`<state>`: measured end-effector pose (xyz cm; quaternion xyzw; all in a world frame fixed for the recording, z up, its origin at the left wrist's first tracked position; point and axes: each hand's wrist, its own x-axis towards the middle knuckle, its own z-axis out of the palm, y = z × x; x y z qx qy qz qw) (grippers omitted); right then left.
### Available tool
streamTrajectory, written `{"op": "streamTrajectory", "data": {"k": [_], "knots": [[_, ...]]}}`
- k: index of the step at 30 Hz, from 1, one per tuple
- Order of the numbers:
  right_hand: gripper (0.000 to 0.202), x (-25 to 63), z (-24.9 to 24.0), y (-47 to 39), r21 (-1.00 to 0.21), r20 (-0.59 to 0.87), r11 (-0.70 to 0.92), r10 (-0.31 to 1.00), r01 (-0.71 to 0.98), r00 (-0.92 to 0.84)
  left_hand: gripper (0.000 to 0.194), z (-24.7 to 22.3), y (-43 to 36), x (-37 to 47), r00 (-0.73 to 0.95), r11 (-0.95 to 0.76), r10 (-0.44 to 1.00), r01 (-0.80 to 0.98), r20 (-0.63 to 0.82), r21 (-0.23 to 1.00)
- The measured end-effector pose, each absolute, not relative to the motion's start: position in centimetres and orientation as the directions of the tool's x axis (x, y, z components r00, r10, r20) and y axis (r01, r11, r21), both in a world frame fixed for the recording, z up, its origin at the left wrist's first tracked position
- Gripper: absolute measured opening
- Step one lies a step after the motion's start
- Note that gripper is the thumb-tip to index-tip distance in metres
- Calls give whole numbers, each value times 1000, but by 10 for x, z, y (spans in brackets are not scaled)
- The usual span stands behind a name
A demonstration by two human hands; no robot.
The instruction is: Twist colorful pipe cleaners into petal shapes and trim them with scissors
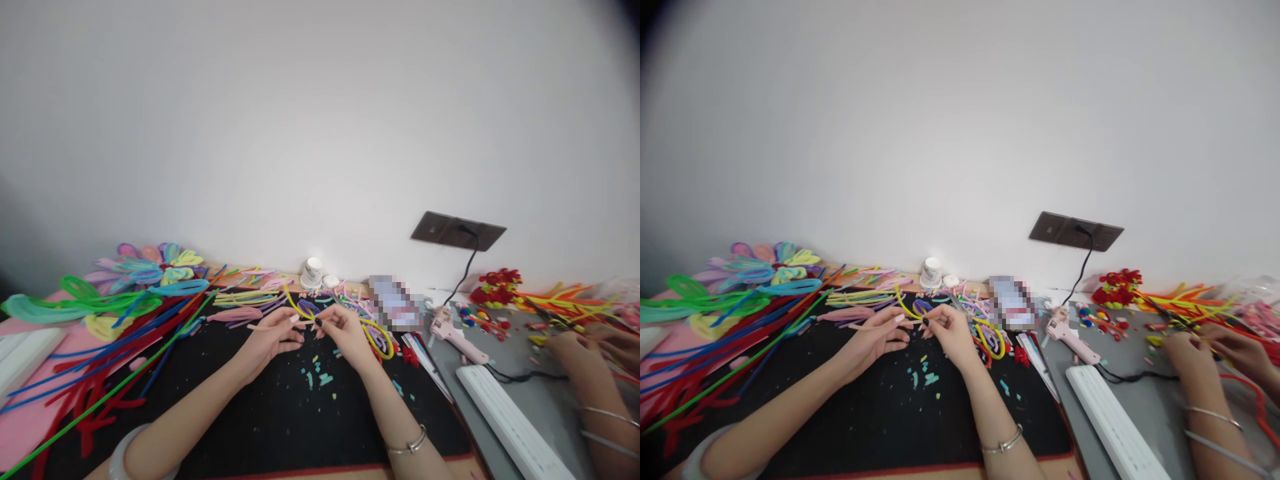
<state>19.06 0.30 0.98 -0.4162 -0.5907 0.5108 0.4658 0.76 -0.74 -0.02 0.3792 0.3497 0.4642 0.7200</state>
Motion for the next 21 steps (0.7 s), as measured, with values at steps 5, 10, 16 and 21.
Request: {"op": "streamTrajectory", "data": {"k": [5, 10, 16, 21], "knots": [[7, 182, 6, -2, -970, 196, 226, 947, 93, -253, 36, 3, -14, 7, 437, 314, 889, -372, -134, 874], [7, 189, 8, 2, -989, 143, 145, 958, -8, -247, 41, 10, -19, 3, 553, 312, 831, -388, -51, 867], [13, 196, 6, 6, -989, 100, 64, 952, -131, -289, 37, 9, -16, 0, 607, 387, 793, -443, -48, 809], [17, 194, 8, 3, -990, 55, 2, 923, -138, -380, 33, 2, -9, -1, 634, 493, 760, -421, -142, 761]]}}
